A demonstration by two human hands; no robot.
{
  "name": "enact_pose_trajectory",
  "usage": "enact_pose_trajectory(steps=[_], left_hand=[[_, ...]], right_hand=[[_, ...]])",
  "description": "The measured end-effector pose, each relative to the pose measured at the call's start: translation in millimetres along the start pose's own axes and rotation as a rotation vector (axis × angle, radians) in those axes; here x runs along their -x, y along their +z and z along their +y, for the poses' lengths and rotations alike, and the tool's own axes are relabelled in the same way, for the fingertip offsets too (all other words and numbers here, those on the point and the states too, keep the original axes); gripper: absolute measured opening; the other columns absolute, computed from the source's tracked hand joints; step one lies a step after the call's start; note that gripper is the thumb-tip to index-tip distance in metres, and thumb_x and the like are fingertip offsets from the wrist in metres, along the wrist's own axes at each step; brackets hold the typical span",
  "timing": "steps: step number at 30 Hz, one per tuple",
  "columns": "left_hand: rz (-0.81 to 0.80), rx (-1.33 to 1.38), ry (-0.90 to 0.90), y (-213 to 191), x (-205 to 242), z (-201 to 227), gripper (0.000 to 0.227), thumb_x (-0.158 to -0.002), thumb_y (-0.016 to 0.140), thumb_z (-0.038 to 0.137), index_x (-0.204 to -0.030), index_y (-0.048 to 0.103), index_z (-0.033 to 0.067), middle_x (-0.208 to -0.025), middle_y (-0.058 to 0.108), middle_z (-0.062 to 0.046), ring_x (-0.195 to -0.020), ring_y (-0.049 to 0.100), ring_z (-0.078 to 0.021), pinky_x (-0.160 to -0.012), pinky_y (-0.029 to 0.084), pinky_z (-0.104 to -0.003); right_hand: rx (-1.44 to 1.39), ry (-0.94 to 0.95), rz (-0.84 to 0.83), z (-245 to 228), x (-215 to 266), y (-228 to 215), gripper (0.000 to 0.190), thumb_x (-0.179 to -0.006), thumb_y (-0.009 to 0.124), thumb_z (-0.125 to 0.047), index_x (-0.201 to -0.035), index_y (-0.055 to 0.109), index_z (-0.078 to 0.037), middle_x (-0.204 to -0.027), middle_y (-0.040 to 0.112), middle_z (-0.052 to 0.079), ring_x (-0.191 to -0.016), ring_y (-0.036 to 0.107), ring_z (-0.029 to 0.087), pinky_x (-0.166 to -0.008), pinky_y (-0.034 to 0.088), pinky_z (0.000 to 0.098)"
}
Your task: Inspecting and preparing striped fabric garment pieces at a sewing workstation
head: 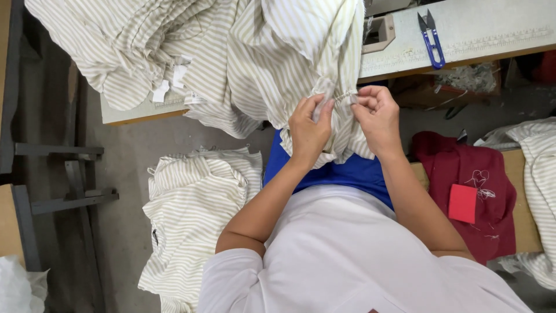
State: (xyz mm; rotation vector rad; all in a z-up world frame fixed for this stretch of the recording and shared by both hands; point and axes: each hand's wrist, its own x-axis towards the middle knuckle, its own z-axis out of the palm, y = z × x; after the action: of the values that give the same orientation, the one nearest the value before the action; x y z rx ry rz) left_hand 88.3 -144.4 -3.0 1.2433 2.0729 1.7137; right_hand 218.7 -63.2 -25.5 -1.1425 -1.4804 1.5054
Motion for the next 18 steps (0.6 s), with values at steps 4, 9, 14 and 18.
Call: enact_pose_trajectory(steps=[4,9,14,18], left_hand=[[0.069,0.062,-0.143,-2.1,-7.5,4.7,0.017,-0.095,0.076,0.028,-0.099,0.074,0.0113,-0.081,0.07,-0.012,-0.086,0.073,-0.0286,-0.073,0.053,-0.037],[0.09,0.17,-0.161,-3.0,-15.6,3.6,0.013,-0.098,0.074,0.024,-0.101,0.078,0.012,-0.088,0.078,-0.009,-0.096,0.062,-0.0049,-0.08,0.055,-0.034],[-0.022,0.07,-0.023,-3.5,-7.0,10.8,0.007,-0.095,0.075,0.019,-0.095,0.079,0.0128,-0.081,0.076,-0.012,-0.093,0.074,-0.0299,-0.072,0.057,-0.034],[-0.044,-0.089,0.149,-1.7,-3.4,-16.1,0.011,-0.092,0.073,0.011,-0.1,0.079,0.0145,-0.079,0.077,-0.008,-0.078,0.074,-0.0327,-0.065,0.057,-0.037]], right_hand=[[-0.013,-0.034,-0.017,-5.7,-3.4,6.7,0.038,-0.091,0.072,0.0,-0.128,0.062,0.002,-0.093,0.072,0.006,-0.079,0.064,0.001,-0.071,0.057,0.0176],[0.022,-0.199,0.033,-10.4,-3.3,14.1,0.01,-0.095,0.08,-0.004,-0.104,0.079,-0.005,-0.082,0.067,0.003,-0.075,0.06,0.001,-0.066,0.053,0.0191],[0.095,-0.298,0.024,-16.4,3.9,14.5,0.008,-0.099,0.079,-0.006,-0.106,0.078,-0.003,-0.077,0.066,0.004,-0.072,0.061,0.005,-0.058,0.051,0.0209],[0.276,-0.396,0.166,-21.9,5.7,14.0,0.018,-0.093,0.081,-0.004,-0.11,0.075,0.0,-0.082,0.069,0.014,-0.078,0.07,0.022,-0.061,0.055,0.0291]])
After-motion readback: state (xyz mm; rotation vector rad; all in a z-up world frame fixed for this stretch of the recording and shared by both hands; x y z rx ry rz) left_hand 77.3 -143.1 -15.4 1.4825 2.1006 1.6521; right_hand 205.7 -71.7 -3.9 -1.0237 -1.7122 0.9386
